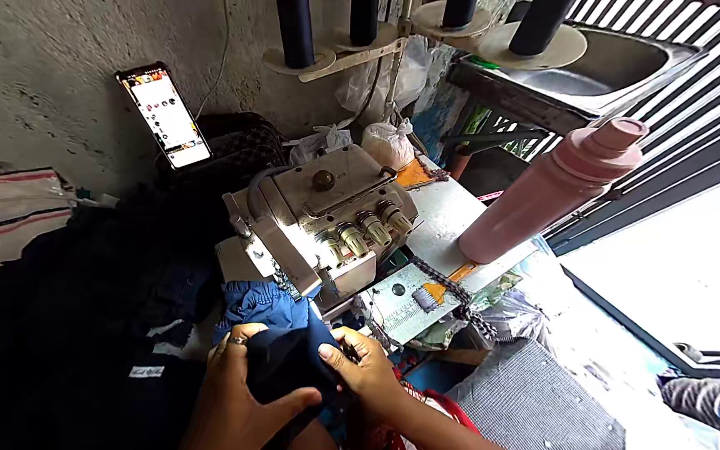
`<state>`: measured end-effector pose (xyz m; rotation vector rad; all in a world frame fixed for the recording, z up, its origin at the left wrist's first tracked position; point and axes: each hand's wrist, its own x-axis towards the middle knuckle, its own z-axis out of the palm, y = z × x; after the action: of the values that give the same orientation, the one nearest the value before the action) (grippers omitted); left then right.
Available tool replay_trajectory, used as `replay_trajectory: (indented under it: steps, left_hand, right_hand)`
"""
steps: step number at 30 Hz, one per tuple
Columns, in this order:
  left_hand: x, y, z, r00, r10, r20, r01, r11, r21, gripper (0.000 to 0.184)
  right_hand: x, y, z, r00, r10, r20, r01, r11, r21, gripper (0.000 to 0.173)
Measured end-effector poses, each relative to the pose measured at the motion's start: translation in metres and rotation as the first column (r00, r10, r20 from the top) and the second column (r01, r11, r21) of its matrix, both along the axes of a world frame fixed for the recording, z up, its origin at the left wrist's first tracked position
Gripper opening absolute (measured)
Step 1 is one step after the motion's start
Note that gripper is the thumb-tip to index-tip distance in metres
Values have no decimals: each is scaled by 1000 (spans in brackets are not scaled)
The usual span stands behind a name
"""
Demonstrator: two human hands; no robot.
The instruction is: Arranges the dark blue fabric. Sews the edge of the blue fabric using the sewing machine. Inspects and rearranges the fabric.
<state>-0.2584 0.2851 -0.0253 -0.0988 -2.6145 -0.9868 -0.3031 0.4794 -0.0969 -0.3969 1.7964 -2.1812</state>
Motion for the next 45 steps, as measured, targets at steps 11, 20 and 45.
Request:
replay_trajectory:
  steps: [11, 20, 45]
  left_hand:
    - [-2, 53, -13, 945, -35, -324, -191, 745, -639, 27]
    - [-17, 37, -28, 948, -45, -314, -139, 832, -537, 31]
    - [18, 30, -45, 877, -195, -439, -72, 851, -521, 15]
  right_hand:
    - [-2, 0, -8, 991, -39, -130, 41, 999, 13, 21]
    - [-4, -9, -3, 988, -85, -131, 86, 996, 7, 18]
    - [23, 33, 15, 946, 224, 234, -200, 972, -121, 15]
